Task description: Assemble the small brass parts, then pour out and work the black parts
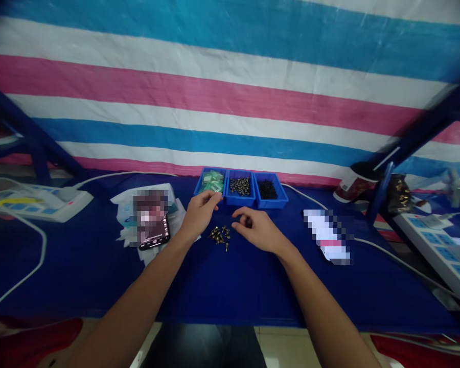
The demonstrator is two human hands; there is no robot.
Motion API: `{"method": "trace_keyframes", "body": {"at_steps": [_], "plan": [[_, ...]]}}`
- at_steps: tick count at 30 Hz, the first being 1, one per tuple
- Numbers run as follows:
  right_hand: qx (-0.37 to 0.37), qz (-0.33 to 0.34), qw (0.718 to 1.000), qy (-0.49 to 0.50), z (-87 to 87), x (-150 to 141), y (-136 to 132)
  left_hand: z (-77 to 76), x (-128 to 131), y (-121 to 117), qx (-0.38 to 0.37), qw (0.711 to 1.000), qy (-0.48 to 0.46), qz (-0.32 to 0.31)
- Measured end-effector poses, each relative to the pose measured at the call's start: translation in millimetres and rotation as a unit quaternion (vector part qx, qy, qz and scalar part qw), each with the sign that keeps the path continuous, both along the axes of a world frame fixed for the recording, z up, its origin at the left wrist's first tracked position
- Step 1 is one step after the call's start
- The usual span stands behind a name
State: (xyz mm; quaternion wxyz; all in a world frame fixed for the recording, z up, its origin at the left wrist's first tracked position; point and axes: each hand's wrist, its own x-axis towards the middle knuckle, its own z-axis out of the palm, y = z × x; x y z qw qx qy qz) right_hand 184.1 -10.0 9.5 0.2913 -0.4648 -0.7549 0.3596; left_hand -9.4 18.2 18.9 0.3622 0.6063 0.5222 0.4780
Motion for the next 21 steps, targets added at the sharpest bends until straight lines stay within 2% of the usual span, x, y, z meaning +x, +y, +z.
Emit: {"method": "trace_keyframes", "body": {"at_steps": [3, 6, 21], "plan": [[0.027, 0.086, 0.993, -0.07, 0.9, -4.7, -4.3, -1.5, 1.1, -0.5, 0.005, 1.0, 0.0, -0.005], [0.053, 0.119, 0.987, -0.1, -0.5, -7.4, -4.6, -1.7, 2.6, -1.8, 0.01, 1.0, 0.004, -0.015], [0.084, 0.126, 0.981, -0.123, -4.5, -7.3, -4.9, -0.6, 4.9, -4.5, -0.008, 0.999, 0.039, -0.038]]}}
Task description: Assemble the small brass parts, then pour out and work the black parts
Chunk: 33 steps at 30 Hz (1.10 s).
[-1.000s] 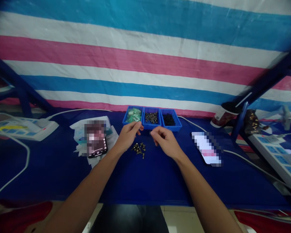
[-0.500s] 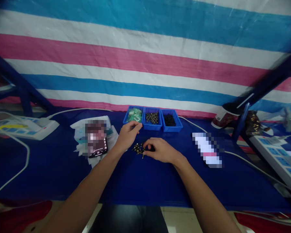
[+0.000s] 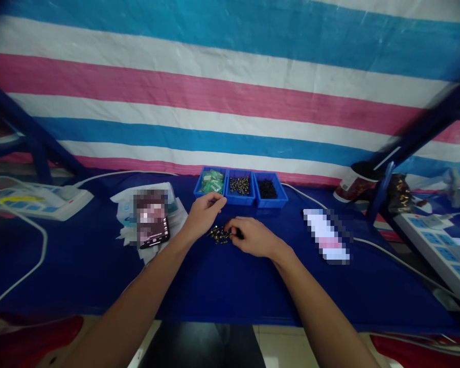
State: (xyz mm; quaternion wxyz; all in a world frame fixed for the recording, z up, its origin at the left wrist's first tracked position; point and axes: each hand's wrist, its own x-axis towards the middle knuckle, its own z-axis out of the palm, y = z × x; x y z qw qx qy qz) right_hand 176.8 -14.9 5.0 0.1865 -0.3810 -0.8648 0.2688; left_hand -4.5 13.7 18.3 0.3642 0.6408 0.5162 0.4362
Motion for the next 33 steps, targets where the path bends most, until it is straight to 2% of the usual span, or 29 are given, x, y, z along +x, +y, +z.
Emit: {"method": "trace_keyframes", "body": {"at_steps": [10, 19, 24, 28, 33], "plan": [[0.009, -0.005, 1.0, 0.008, -0.8, -1.2, 1.1, -0.6, -0.1, 0.8, 0.01, 1.0, 0.015, -0.003], [-0.036, -0.016, 0.998, 0.043, 8.4, 9.2, 2.3, -2.3, -1.4, 1.1, 0.013, 1.0, 0.021, 0.0], [-0.047, -0.03, 0.996, 0.066, 13.7, 15.7, 5.0, -1.6, -0.1, -2.9, 0.088, 0.99, 0.106, 0.024], [-0.068, -0.097, 0.983, 0.14, 12.5, 15.5, 8.3, 1.6, 1.5, -6.3, 0.129, 0.982, 0.137, 0.005], [-0.138, -0.193, 0.936, 0.259, 11.2, 12.5, 11.6, 4.7, 3.1, -9.3, 0.142, 0.982, 0.123, -0.03]]}}
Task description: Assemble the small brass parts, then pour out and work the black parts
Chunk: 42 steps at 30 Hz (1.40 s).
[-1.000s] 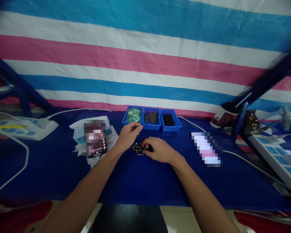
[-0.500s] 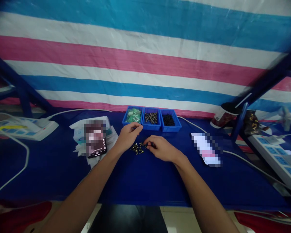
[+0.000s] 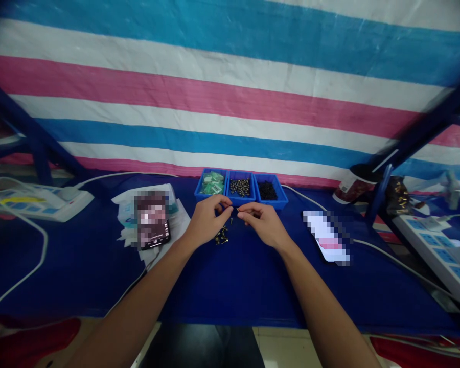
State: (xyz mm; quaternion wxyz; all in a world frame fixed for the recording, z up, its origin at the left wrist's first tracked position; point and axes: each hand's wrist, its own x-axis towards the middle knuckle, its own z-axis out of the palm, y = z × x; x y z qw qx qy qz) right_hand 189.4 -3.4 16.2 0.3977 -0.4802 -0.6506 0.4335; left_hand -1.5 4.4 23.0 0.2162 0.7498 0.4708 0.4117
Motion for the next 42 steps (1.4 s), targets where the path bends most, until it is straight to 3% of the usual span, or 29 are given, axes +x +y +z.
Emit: {"method": "trace_keyframes", "body": {"at_steps": [3, 7, 16, 28, 42], "plan": [[-0.004, -0.031, 0.999, 0.037, -1.5, -1.7, 1.1, 0.5, 1.9, -1.9, 0.009, 0.999, -0.004, -0.036], [-0.002, -0.018, 0.998, 0.059, -3.4, -4.9, 0.5, 1.6, 3.9, -4.5, 0.006, 0.997, 0.003, -0.081], [0.015, -0.025, 0.999, 0.02, 0.1, -5.4, -2.3, 1.8, 2.9, -4.4, -0.001, 0.994, 0.027, -0.106], [0.018, -0.011, 1.0, 0.008, -4.1, -6.1, -1.3, -1.6, 3.7, -2.1, -0.046, 0.994, -0.005, -0.103], [0.084, 0.021, 0.987, -0.137, 1.7, -10.8, -8.6, -6.3, 5.5, -6.7, -0.018, 0.998, 0.055, -0.023]]}}
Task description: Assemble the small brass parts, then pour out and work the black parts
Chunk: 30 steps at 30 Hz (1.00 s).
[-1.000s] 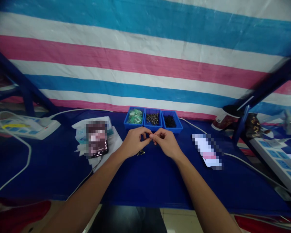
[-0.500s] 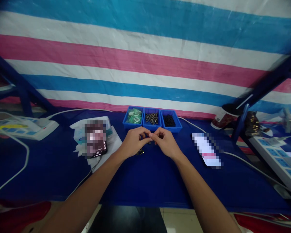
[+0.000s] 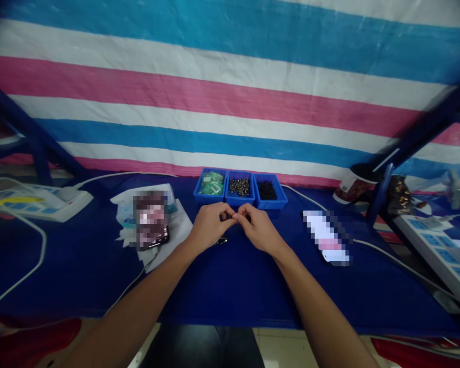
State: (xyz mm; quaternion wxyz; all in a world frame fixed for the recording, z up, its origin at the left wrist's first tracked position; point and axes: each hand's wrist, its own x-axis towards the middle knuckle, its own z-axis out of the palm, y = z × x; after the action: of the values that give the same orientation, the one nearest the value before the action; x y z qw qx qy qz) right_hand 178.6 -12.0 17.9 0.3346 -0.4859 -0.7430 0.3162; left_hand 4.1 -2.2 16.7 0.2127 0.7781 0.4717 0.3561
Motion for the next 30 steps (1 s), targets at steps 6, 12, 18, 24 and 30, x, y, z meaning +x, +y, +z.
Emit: {"method": "trace_keyframes", "body": {"at_steps": [6, 12, 18, 24, 30], "plan": [[0.007, 0.006, 1.0, -0.004, 0.6, -0.4, -0.2, 1.5, -0.1, -2.1, 0.003, 1.0, 0.025, 0.016], [0.018, -0.03, 0.999, 0.036, 0.4, 1.9, 1.2, 4.9, 0.5, 1.9, -0.061, 0.996, -0.07, 0.015], [0.069, -0.014, 0.995, 0.065, 1.9, 0.1, 0.4, 6.2, -1.8, 7.2, -0.163, 0.956, -0.242, -0.03], [0.149, -0.048, 0.986, 0.054, 4.1, -3.8, -2.2, 2.9, -2.0, 9.1, -0.186, 0.951, -0.241, -0.048], [0.157, -0.06, 0.985, 0.026, 5.8, -2.5, -3.3, 4.9, -3.7, 8.6, -0.184, 0.96, -0.2, -0.073]]}}
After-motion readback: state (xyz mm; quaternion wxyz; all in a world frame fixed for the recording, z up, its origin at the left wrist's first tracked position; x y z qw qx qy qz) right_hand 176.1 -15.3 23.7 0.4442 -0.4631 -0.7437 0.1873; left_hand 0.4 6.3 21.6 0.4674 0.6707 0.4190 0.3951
